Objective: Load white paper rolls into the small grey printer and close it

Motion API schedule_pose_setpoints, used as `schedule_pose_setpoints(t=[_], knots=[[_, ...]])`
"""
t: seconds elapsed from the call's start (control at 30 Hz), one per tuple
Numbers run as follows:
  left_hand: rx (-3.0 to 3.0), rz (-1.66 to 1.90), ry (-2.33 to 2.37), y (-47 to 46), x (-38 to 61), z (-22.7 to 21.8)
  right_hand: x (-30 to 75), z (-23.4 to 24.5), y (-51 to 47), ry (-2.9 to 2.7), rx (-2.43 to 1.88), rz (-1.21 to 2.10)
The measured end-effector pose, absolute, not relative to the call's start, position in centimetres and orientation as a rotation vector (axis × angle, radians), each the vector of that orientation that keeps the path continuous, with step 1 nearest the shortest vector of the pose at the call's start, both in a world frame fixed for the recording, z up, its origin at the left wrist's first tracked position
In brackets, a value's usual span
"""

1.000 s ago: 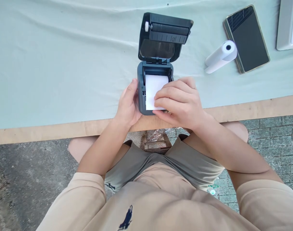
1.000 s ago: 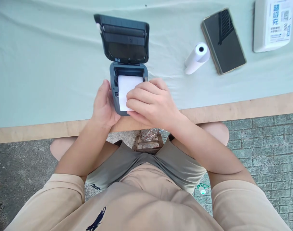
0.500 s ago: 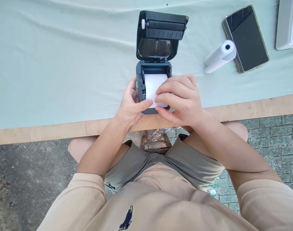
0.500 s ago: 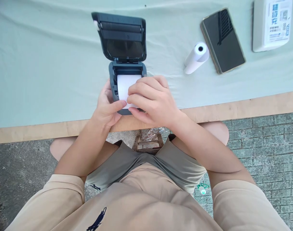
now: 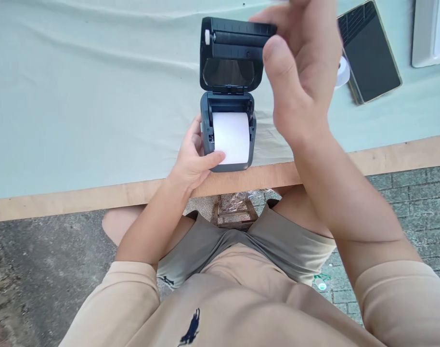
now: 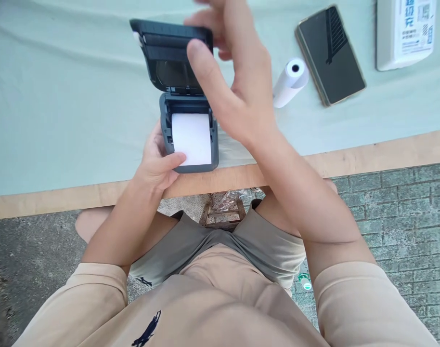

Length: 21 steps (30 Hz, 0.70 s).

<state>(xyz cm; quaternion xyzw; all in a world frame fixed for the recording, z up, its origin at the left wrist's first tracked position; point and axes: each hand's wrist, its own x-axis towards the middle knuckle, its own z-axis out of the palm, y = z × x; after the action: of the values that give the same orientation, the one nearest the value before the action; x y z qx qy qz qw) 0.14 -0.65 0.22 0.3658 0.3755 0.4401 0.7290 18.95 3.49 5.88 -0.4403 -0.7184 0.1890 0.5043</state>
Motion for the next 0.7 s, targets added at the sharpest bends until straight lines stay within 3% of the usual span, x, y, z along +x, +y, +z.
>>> schedule_pose_setpoints(t=[0.33, 0.7], knots=[[0.707, 0.989, 0.825, -0.8, 0.6, 0.6, 18.7, 3.3, 1.1, -1.974, -1.012, 0.508], [0.705, 0.991, 0.782, -0.8, 0.4, 0.6, 19.3, 0.7, 0.6, -1.695, -1.111, 1.243]])
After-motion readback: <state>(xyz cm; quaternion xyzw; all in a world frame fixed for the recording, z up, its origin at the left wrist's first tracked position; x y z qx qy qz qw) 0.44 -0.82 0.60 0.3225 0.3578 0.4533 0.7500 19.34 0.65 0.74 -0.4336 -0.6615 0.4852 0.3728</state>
